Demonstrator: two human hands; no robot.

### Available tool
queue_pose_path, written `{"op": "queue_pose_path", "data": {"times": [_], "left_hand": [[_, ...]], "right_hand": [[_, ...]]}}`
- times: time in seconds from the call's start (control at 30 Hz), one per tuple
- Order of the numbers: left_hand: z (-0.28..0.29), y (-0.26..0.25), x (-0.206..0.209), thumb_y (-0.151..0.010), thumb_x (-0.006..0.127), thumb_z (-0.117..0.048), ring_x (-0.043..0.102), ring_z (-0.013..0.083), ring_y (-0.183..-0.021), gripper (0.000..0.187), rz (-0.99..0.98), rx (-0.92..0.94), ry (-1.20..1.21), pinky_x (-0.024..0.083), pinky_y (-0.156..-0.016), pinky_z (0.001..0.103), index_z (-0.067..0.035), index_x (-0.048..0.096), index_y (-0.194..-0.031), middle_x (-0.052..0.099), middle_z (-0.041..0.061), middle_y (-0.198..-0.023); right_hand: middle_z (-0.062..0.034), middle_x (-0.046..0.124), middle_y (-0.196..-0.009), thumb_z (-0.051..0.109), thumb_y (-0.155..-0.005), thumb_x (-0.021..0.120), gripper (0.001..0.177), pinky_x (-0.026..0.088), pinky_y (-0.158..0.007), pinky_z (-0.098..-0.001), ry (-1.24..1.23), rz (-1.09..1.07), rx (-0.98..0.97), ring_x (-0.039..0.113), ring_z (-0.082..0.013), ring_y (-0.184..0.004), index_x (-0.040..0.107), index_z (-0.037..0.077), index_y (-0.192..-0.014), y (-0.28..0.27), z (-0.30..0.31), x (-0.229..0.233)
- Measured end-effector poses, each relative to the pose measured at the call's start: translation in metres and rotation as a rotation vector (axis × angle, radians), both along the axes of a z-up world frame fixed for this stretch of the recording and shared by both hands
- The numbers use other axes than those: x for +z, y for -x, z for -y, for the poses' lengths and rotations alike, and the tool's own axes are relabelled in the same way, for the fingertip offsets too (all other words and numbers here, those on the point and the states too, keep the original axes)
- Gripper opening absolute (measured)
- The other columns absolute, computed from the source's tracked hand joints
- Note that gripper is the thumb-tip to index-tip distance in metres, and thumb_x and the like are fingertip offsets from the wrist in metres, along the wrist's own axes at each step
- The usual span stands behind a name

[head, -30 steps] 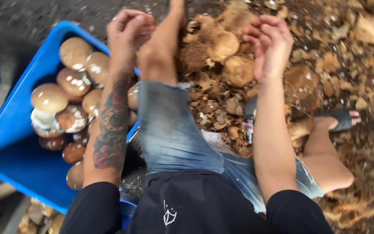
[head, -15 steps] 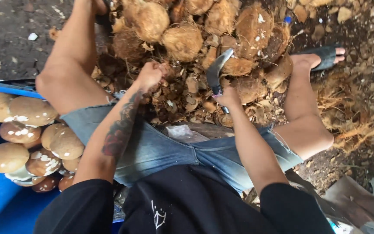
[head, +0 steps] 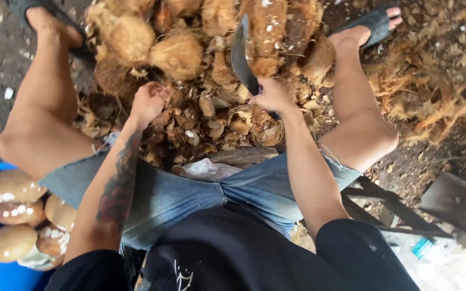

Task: The person sits on the ground and uses a large knife to peel the fibrous husk off coconuts. They hold the coconut in one hand and strike or scrape the husk with the knife, placing the peeled coconuts into a blue bin.

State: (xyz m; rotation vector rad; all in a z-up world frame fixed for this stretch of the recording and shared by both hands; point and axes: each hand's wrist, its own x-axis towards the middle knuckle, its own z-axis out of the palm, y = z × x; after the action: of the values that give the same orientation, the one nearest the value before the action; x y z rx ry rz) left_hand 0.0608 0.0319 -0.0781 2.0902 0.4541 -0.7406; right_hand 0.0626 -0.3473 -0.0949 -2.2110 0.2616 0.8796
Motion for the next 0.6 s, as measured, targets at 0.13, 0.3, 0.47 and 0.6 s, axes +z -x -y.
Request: {"op": "queue_pose_path", "data": {"times": [0.13, 0.3, 0.47, 0.6], "left_hand": [[0.077, -0.013, 0.054, -0.106, 0.056, -0.016, 0.069, 0.0321, -0.119, 0.036, -0.073, -0.133, 0.076, 0.058, -0.101, 0.049, -0.001, 0.057, -0.139, 0.067, 0.018, -0.139], [0.211, -0.014, 0.104, -0.103, 0.064, -0.008, 0.064, 0.0131, -0.064, 0.016, -0.138, -0.507, -0.015, 0.061, -0.054, 0.022, -0.01, 0.068, -0.118, 0.071, 0.012, -0.104], [0.308, 0.002, -0.013, -0.075, 0.074, 0.001, 0.046, 0.0391, -0.138, 0.067, 0.366, -0.96, -0.237, 0.048, -0.118, 0.052, -0.003, 0.056, -0.14, 0.049, 0.021, -0.146], [0.355, 0.001, -0.039, -0.084, 0.072, -0.006, 0.016, 0.0398, -0.161, 0.098, 0.209, -1.172, -0.411, 0.02, -0.132, 0.049, -0.007, 0.02, -0.167, 0.014, 0.026, -0.174]], "right_hand": [[-0.0054, 0.068, -0.112, -0.003, -0.095, 0.063, 0.028, 0.066, -0.085, -0.0273, -0.105, -0.162, -0.084, 0.075, -0.0166, -0.096, 0.059, 0.012, -0.118, -0.037, 0.037, 0.168], [-0.0152, 0.079, -0.099, -0.015, -0.099, 0.058, 0.023, 0.059, -0.055, -0.0229, -0.379, 0.519, -0.183, 0.078, -0.0155, -0.076, 0.064, -0.004, -0.119, -0.033, 0.141, 0.157], [-0.0167, 0.073, -0.099, -0.016, -0.095, 0.061, 0.016, 0.071, -0.069, -0.0313, -0.516, 0.696, -0.503, 0.078, -0.0236, -0.077, 0.063, -0.001, -0.1, -0.021, 0.202, 0.093], [-0.0151, 0.073, -0.077, -0.005, -0.075, 0.062, 0.017, 0.068, -0.058, -0.0323, -0.521, 0.596, -0.974, 0.078, -0.0224, -0.068, 0.073, -0.005, -0.087, -0.018, 0.219, 0.087]]}}
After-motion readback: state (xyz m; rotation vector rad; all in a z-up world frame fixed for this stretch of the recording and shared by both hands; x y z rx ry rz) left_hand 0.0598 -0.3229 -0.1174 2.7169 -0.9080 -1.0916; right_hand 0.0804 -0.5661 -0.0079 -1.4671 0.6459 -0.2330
